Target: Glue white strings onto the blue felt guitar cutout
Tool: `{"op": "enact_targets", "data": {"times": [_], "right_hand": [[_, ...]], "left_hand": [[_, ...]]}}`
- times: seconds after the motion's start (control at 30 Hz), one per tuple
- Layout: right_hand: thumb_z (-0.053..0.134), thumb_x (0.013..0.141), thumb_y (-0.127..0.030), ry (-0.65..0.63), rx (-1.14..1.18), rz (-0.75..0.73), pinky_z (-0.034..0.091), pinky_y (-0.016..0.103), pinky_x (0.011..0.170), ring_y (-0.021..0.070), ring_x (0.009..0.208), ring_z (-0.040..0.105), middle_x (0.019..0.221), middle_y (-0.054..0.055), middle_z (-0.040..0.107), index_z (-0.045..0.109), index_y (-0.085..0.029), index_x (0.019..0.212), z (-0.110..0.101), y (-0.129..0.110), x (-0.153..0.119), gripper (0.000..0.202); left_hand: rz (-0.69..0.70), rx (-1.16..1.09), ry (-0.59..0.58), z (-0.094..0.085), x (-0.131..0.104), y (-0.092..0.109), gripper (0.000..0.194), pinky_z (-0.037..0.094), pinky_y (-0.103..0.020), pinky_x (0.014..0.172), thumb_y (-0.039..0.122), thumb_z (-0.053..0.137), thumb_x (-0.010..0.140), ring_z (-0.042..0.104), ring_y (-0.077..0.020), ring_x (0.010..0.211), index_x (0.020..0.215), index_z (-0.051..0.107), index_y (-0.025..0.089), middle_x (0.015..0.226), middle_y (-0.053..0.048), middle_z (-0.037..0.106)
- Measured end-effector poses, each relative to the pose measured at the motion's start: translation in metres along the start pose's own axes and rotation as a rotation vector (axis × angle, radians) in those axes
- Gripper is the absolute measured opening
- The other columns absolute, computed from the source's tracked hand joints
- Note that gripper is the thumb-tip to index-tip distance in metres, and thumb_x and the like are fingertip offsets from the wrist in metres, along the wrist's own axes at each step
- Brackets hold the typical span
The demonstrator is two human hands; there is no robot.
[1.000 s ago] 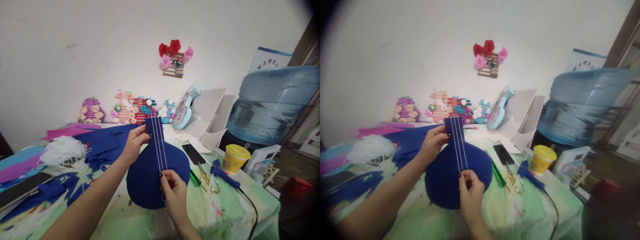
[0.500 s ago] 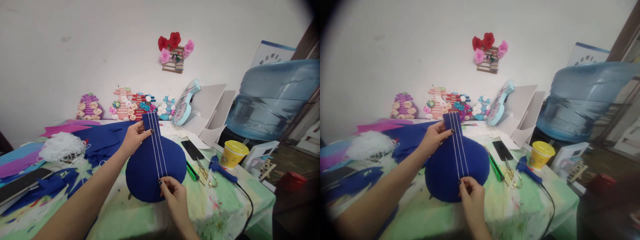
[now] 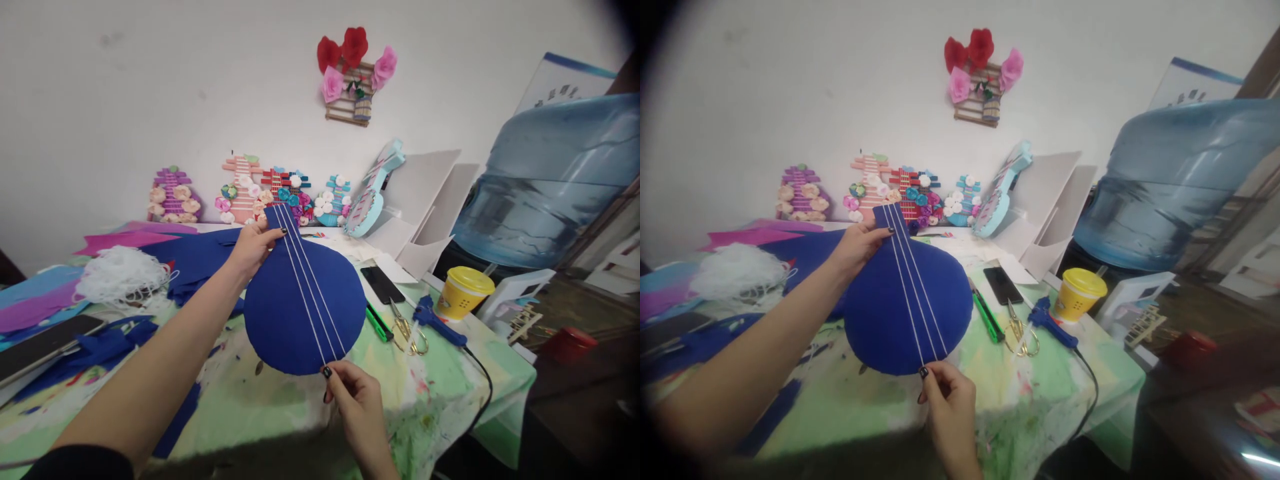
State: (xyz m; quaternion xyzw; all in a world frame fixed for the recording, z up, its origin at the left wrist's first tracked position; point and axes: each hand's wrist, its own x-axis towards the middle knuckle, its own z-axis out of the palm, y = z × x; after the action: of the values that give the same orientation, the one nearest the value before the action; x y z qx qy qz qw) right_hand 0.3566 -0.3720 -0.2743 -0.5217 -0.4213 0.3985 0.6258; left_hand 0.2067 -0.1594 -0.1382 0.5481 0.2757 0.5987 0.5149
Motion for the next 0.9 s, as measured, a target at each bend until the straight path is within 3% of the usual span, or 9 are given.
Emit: {"op": "enact_targets", "data": {"times": [0.2, 0.33, 0.9], "right_hand": [[0.07, 0.069, -0.043, -0.017, 0.06, 0.107, 0.033, 0.022, 0.046, 0.0098, 0.044, 0.043, 0.045, -0.002, 0.052, 0.068, -0.013, 0.066, -0.006, -0.004, -0.005, 0.03], [0.072, 0.066, -0.048, -0.019, 0.104, 0.172, 0.028, 0.021, 0.043, 0.0077, 0.041, 0.038, 0.043, -0.003, 0.049, 0.066, -0.012, 0.062, -0.006, -0.004, -0.008, 0.036], [0.076, 0.06, -0.054, -0.073, 0.193, 0.211, 0.021, 0.017, 0.038, 0.0048, 0.035, 0.035, 0.041, -0.003, 0.052, 0.058, -0.014, 0.061, -0.005, -0.001, -0.009, 0.044]], "left_hand": [[-0.117, 0.001, 0.061, -0.006, 0.004, -0.008, 0.02, 0.049, -0.02, 0.053, 0.013, 0.073, 0.058, 0.061, -0.0111, 0.055, 0.077, 0.066, 0.013, 0.066, -0.002, 0.068], [-0.156, -0.041, 0.077, -0.007, 0.005, -0.012, 0.019, 0.051, -0.021, 0.056, 0.009, 0.07, 0.059, 0.063, -0.0122, 0.059, 0.077, 0.065, 0.012, 0.07, -0.004, 0.07], [-0.232, -0.131, 0.044, -0.005, 0.006, -0.019, 0.016, 0.052, -0.023, 0.058, 0.007, 0.067, 0.065, 0.062, -0.012, 0.056, 0.08, 0.065, 0.012, 0.067, -0.003, 0.067]]}}
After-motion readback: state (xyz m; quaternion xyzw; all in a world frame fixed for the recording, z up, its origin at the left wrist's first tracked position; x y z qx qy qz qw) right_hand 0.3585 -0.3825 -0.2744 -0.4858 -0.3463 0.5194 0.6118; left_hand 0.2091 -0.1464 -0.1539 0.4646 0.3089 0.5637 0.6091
